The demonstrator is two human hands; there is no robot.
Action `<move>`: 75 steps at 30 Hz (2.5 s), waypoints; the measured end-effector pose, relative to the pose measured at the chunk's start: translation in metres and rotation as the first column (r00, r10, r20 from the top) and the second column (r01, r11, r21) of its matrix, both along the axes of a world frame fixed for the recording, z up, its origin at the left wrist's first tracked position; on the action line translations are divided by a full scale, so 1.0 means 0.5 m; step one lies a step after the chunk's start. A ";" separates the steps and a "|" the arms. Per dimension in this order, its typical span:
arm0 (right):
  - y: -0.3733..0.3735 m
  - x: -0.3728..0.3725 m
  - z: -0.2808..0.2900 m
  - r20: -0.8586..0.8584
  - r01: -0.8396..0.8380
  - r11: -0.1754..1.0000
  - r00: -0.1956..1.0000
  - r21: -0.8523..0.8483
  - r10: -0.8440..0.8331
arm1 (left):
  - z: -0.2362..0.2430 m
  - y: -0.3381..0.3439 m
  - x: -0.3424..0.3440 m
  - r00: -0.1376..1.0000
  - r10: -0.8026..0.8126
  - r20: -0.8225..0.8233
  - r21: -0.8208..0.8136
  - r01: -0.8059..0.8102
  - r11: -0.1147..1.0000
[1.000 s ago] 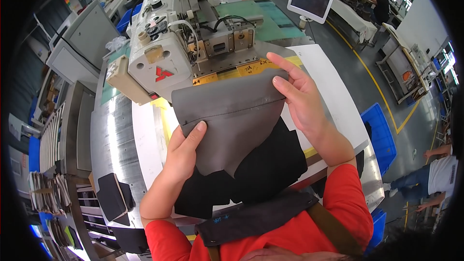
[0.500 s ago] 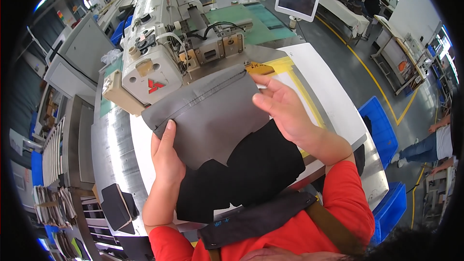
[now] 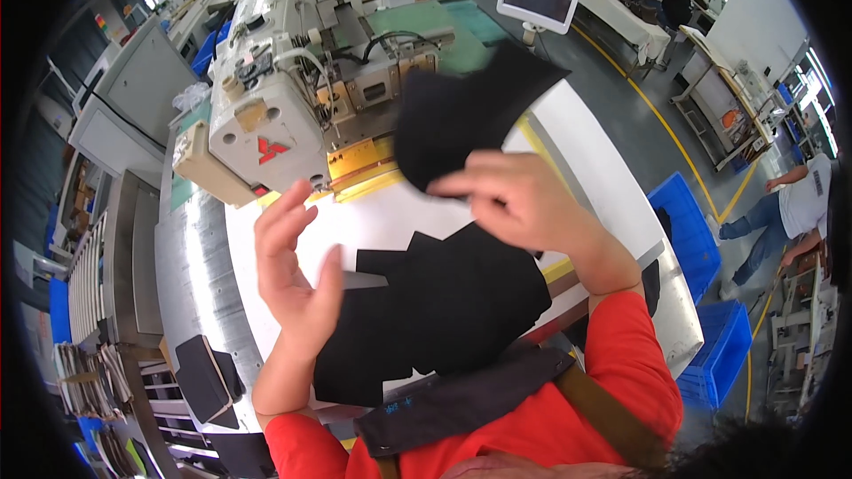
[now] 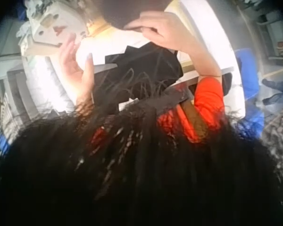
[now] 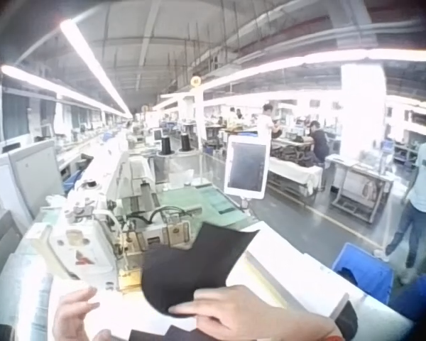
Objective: Sewing and trimming black fabric parts at an industrial sewing station.
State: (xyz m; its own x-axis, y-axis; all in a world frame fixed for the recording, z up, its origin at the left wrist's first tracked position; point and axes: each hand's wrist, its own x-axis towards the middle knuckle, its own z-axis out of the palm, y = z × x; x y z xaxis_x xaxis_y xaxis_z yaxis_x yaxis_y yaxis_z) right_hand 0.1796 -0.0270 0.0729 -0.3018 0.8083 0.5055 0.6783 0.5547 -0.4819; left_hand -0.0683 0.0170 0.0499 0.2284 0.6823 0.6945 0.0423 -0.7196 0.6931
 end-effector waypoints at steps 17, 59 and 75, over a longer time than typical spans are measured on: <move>0.037 0.026 0.004 -0.737 -0.451 0.800 0.676 -0.396 0.016 | 0.002 0.006 0.005 0.923 0.247 -0.294 0.028 -0.250 0.968; 0.102 0.040 -0.117 -0.950 -0.683 0.708 -0.064 -0.180 -0.304 | -0.061 0.058 0.045 0.989 -0.134 0.065 -0.700 0.141 0.700; 0.064 -0.001 -0.068 -0.830 -0.562 0.638 0.501 -0.527 -0.244 | -0.016 0.077 0.007 0.919 0.046 0.392 -0.674 0.252 0.695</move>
State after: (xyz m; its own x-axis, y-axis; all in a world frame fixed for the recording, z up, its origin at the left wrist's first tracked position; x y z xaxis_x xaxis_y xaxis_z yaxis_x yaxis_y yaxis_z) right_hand 0.1793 0.0052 0.0390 -0.2729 0.9585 -0.0831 -0.2886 -0.1639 -0.9433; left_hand -0.0650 0.0553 0.0420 0.1714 0.9831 0.0650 -0.3527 -0.0003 0.9357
